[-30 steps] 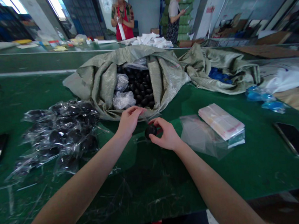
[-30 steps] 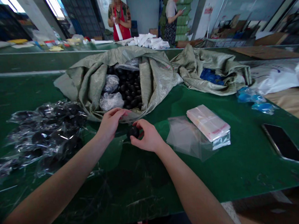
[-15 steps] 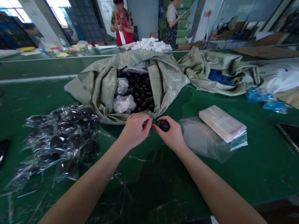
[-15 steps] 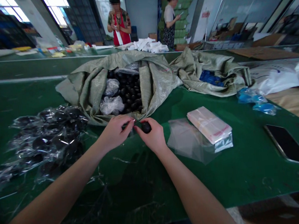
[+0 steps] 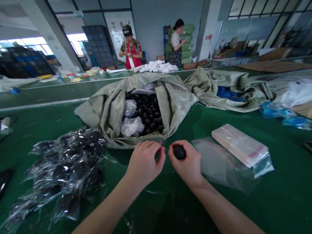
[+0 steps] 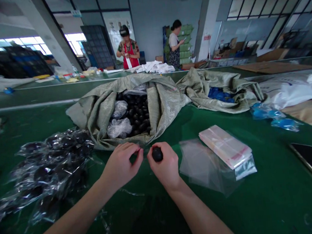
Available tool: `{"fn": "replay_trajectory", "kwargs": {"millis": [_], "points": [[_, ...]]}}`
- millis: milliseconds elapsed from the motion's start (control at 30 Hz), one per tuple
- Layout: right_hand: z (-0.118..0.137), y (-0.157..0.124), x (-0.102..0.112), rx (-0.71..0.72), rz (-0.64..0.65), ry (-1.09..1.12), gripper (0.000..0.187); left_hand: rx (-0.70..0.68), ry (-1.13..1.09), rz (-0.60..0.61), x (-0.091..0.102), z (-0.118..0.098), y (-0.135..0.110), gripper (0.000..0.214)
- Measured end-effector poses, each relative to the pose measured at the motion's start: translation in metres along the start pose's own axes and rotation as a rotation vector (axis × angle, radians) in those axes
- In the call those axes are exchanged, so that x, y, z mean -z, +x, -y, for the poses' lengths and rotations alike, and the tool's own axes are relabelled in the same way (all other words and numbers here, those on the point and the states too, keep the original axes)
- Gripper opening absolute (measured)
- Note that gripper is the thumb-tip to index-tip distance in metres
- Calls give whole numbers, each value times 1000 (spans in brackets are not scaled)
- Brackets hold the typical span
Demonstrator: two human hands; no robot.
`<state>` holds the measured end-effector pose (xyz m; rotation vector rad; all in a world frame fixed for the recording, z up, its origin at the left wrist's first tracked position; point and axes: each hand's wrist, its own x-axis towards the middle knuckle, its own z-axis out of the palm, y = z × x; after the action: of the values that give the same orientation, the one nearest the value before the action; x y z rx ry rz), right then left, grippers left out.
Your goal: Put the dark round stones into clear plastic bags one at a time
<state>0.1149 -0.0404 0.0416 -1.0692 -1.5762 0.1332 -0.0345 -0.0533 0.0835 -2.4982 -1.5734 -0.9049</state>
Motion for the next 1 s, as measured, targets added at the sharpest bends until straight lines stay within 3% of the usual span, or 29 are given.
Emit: {"fn": "replay_trajectory", "kwargs": {"millis": [133,267,400,533,700,1000], "points": [[9,5,7,126,-29,-29,7,-13,26,-68,7,-11,1,23],[13,36,5,151,-92,-80,7,25,59,-174,21,-10,27,27],[9,77,-14,184,-156,-102,3,120,79,-245,28,8,66,30],[-3,98,-37,189,-180,-88,1,205,71,-251,19,26,89,31],[-19,101,-48,239,-117,-100,1,202,94,-193,7,38,93,31],[-36,106,-52,116,-57,-137,5,226,115,-175,-3,51,96,32]]}}
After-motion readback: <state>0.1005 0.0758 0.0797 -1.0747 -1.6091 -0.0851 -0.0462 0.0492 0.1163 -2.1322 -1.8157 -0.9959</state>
